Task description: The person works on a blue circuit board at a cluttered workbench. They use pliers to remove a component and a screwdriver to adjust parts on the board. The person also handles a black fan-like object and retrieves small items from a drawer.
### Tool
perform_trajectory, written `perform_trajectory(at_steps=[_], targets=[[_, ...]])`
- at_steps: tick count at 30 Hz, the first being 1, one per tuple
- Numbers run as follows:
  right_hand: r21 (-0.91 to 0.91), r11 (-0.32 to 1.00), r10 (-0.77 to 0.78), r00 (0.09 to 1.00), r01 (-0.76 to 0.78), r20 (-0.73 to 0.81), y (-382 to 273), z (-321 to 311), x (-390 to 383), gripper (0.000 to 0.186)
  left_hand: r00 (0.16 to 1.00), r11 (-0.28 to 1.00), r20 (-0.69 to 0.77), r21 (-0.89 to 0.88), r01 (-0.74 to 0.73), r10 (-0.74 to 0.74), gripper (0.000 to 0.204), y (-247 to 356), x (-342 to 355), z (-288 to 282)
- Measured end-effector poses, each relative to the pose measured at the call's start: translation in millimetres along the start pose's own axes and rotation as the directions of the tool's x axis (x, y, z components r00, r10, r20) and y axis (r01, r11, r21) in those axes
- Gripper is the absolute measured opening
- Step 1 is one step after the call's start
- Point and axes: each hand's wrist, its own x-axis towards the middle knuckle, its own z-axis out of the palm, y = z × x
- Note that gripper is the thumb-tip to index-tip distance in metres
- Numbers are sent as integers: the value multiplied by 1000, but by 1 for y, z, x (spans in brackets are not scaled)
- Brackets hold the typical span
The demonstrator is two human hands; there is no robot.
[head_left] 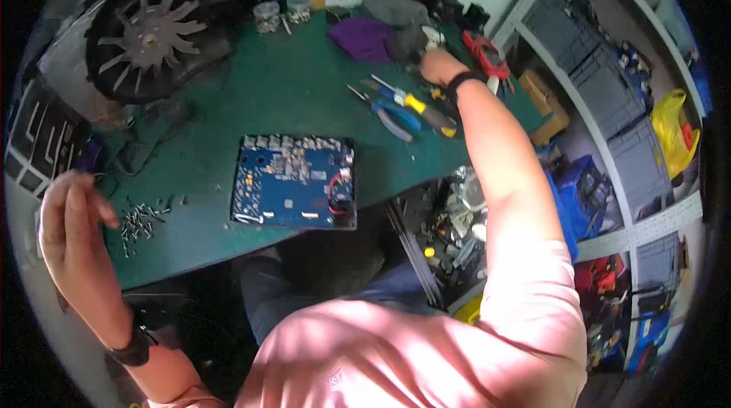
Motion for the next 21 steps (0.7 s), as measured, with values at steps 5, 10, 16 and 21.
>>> perform_trajectory(at_steps=[5,10,16,21], targets=[[285,928,323,898,-239,-300,5,-47,-87,27,995,997,84,-43,63,-60,20,-22,-34,10],[507,849,166,837,148,-522,0,-98,-240,24,965,981,182,87,174,-187,22,-66,-62,-6],[764,470,797,585,-442,-152,31,55,-460,13,951,978,244,126,165,-192,24,-80,-69,8],[631,-63,398,560,-773,726,-74,183,-530,15,928,980,316,95,177,-198,25,-86,-72,18]])
